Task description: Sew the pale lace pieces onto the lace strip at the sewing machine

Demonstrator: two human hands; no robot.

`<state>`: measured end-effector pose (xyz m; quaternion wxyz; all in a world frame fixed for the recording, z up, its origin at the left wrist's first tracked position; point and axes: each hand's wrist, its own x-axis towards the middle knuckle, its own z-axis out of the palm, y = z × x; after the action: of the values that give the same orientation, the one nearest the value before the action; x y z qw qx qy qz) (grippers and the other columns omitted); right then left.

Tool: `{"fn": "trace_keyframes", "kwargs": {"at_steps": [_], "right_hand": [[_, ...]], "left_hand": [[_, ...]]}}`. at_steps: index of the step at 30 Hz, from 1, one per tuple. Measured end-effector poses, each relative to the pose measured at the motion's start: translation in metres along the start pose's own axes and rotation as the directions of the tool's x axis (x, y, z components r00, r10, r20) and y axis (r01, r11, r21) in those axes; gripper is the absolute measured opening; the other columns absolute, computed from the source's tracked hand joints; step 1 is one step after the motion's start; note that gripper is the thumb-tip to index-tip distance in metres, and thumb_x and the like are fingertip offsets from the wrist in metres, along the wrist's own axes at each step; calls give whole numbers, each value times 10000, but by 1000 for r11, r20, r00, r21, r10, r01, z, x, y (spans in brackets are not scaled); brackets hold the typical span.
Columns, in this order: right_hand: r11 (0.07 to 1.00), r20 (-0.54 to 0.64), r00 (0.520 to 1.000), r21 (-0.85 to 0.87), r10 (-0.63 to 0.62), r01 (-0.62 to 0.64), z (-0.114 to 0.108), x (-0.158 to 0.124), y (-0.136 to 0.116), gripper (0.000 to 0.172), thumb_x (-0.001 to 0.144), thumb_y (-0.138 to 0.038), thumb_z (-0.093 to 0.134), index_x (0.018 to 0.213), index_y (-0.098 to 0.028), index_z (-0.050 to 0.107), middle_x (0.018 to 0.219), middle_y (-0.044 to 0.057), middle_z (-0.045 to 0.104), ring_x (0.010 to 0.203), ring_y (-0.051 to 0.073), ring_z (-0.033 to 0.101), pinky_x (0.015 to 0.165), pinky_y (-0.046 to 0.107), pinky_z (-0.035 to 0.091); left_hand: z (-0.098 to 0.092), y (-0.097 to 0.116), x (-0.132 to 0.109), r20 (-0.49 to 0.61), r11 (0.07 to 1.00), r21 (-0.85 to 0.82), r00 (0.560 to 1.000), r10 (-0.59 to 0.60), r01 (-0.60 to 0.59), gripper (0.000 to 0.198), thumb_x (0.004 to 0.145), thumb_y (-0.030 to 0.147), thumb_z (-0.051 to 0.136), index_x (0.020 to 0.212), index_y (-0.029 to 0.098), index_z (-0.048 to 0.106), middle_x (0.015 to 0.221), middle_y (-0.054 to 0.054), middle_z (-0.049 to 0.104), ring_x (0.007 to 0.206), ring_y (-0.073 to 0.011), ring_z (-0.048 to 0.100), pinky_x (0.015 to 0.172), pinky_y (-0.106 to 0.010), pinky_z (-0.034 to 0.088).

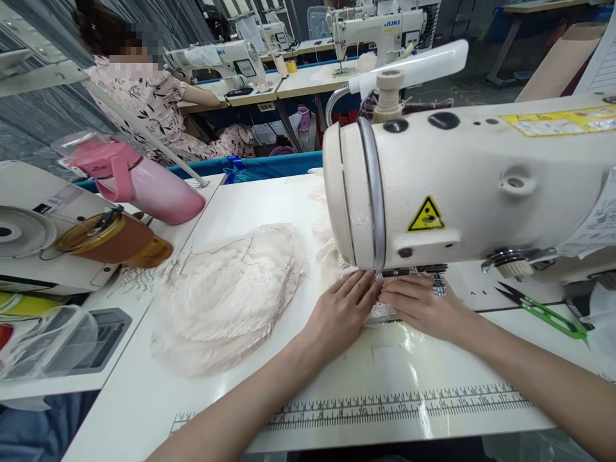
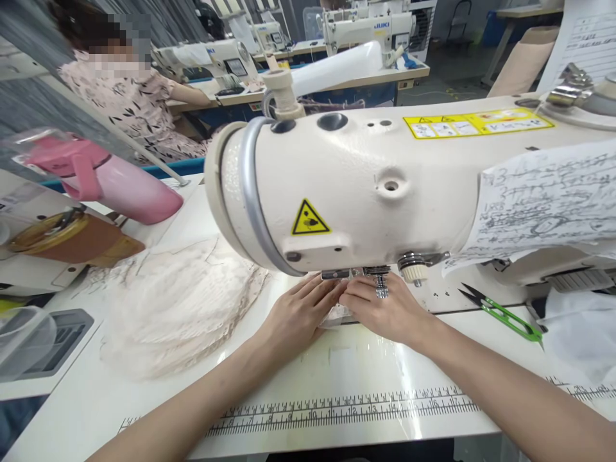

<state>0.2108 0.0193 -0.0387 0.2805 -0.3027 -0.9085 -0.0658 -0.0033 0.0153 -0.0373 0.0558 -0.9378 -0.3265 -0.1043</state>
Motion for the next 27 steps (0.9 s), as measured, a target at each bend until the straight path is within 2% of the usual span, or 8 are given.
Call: {"fn": "trace_keyframes", "kwargs": {"at_steps": [3, 10, 18, 22, 25, 27], "right_hand": [[998, -3, 1000, -50, -22, 22, 0, -1, 1, 208, 892, -91, 470, 975, -202, 625, 912, -9, 697, 815, 117, 620, 635, 278, 435], [987, -45, 999, -160, 8, -15, -3, -4, 3, 137, 902, -184, 519, 967, -214, 635, 969, -22, 704, 767, 132, 623, 705, 324, 406], [986, 13, 999, -165, 35, -32, -10, -1, 3, 231, 935, -149, 428, 954, -211, 649, 1022, -9, 708, 779, 136, 635, 730, 333, 409], [984, -3, 999, -174, 48, -48, -11, 0, 5, 303, 946, -133, 369, 932, -226, 657, 930, -22, 712, 674, 129, 613, 688, 332, 396], [976, -25, 999, -215, 33, -37, -11, 0, 4, 312, 954, -148, 359, 948, -240, 657, 947, -26, 712, 624, 127, 587, 697, 340, 391], [967, -50, 999, -255, 14, -26, -10, 1, 3, 250, 944, -178, 418, 955, -233, 661, 988, -30, 716, 656, 134, 591, 716, 343, 394]], "left_hand": [[0, 2, 1, -17, 1000, 15, 1000, -11, 11, 466, 864, 130, 417, 1321, 66, 477, 1318, -167, 559, 1223, -266, 539, 1047, -425, 435], [-3, 4, 3, -10, 999, 13, 999, -34, 34, 487, 860, 181, 459, 1339, 90, 461, 1294, -157, 577, 1221, -291, 533, 1018, -448, 454], [-3, 5, 6, -2, 999, -19, 999, -49, 49, 515, 846, 174, 473, 1354, 96, 440, 1280, -175, 579, 1205, -301, 539, 997, -463, 454], [-3, 6, 7, 3, 998, 4, 998, -63, 63, 481, 844, 168, 475, 1320, 98, 484, 1273, -162, 587, 1208, -303, 537, 980, -456, 469], [-1, 7, 6, -43, 998, 41, 998, -53, 54, 433, 873, 147, 448, 1297, 87, 509, 1273, -153, 594, 1199, -288, 550, 991, -443, 469], [0, 7, 4, -90, 998, 51, 996, -19, 24, 406, 893, 122, 415, 1283, 78, 519, 1288, -145, 589, 1199, -264, 556, 1018, -434, 455]]}}
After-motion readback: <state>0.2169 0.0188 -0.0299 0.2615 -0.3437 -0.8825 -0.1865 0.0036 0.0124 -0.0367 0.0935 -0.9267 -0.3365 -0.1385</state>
